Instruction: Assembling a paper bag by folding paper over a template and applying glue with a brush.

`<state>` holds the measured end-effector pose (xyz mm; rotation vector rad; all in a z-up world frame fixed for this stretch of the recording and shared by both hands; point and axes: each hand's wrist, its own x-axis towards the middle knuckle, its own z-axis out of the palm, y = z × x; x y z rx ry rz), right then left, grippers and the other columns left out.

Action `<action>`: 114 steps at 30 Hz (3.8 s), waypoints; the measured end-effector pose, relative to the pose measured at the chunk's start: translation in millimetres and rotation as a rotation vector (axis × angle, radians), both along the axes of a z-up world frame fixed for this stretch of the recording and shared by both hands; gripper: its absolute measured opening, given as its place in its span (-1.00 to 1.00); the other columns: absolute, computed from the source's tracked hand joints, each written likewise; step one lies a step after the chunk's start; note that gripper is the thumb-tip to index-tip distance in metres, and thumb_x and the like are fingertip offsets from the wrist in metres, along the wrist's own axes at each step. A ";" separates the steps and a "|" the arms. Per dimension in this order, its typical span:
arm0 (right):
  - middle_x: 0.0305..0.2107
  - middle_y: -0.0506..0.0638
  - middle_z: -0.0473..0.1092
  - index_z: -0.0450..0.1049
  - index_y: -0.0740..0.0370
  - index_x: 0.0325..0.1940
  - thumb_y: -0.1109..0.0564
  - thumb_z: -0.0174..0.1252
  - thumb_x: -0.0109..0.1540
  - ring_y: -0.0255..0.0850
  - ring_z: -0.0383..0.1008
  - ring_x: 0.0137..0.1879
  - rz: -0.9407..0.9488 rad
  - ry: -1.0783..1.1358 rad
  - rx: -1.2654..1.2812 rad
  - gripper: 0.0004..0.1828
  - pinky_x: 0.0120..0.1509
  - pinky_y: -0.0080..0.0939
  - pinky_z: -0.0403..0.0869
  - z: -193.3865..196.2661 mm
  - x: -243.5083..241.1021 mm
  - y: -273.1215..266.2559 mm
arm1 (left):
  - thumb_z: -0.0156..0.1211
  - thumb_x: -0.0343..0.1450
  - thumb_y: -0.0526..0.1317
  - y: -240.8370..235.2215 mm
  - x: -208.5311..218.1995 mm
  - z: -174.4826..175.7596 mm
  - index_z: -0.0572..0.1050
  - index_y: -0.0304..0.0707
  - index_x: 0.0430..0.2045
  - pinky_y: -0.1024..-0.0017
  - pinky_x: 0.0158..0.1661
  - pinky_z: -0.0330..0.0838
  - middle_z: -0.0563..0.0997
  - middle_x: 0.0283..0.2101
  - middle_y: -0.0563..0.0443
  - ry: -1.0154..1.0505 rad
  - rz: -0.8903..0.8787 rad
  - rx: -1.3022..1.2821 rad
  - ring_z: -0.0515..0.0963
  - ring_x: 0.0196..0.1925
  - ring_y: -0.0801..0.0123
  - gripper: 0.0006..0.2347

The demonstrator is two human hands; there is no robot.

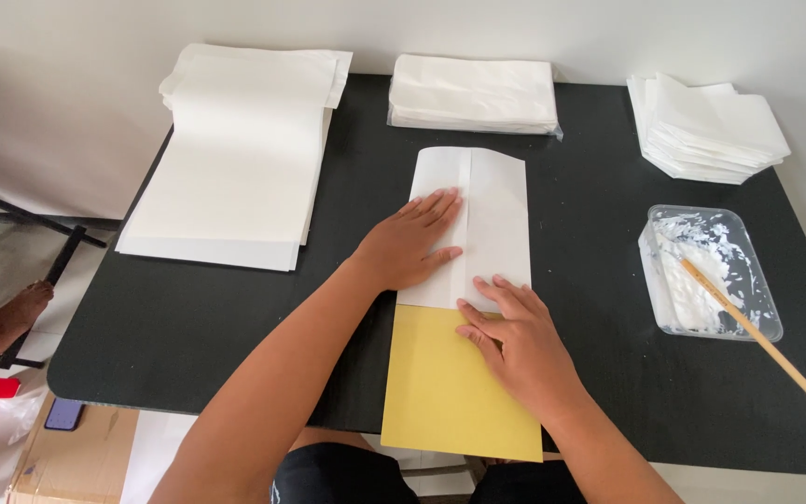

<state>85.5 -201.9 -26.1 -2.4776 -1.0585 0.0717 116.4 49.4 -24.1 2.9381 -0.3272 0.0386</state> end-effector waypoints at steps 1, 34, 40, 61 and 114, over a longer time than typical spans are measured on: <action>0.28 -0.08 0.36 0.53 -0.27 0.25 -0.23 0.08 0.34 0.03 0.20 0.51 -0.002 0.001 0.000 -0.59 0.59 0.22 0.06 -1.0 -0.1 -0.5 | -0.40 0.57 0.27 0.9 7.0 -1.5 -0.02 -0.09 0.52 0.22 0.54 -0.23 0.04 0.58 0.02 0.001 -0.002 0.000 -0.02 0.62 0.23 -0.35; 0.36 0.05 0.29 0.58 -0.01 0.20 -0.07 0.10 0.32 -0.01 0.12 0.54 0.138 -0.033 0.107 -0.60 0.57 0.12 0.05 -0.3 6.9 -8.7 | -0.47 0.59 0.11 32.6 66.6 15.1 0.05 -0.19 0.47 0.23 0.50 -0.22 0.01 0.56 0.02 -0.078 0.047 -0.355 -0.11 0.61 0.23 -0.44; 0.35 -0.09 0.33 0.62 -0.04 0.17 -0.07 0.13 0.29 -0.10 0.13 0.54 0.141 0.043 0.089 -0.61 0.49 0.05 0.20 17.3 7.8 -16.7 | -0.28 0.57 0.19 41.4 16.9 12.8 -0.06 -0.25 0.49 0.13 0.49 -0.24 -0.03 0.57 -0.09 -0.071 -0.135 0.054 -0.05 0.59 0.10 -0.35; 0.33 -0.01 0.34 0.61 0.01 0.19 -0.05 0.14 0.30 -0.04 0.17 0.52 0.187 0.044 0.163 -0.60 0.54 0.05 0.12 10.8 9.3 -22.2 | -0.38 0.62 0.11 27.0 35.8 -5.6 0.17 -0.23 0.43 0.11 0.45 -0.05 0.27 0.48 -0.03 -0.381 -0.204 0.256 0.20 0.52 0.13 -0.46; 0.34 -0.02 0.33 0.62 -0.06 0.16 -0.08 0.08 0.33 -0.07 0.19 0.50 0.060 0.001 0.113 -0.62 0.50 0.06 0.19 11.2 1.7 -18.1 | -0.61 0.56 0.17 -30.8 104.7 3.9 -0.24 -0.08 0.52 0.23 0.50 -0.34 -0.23 0.61 0.14 0.123 0.169 0.075 -0.24 0.62 0.35 -0.39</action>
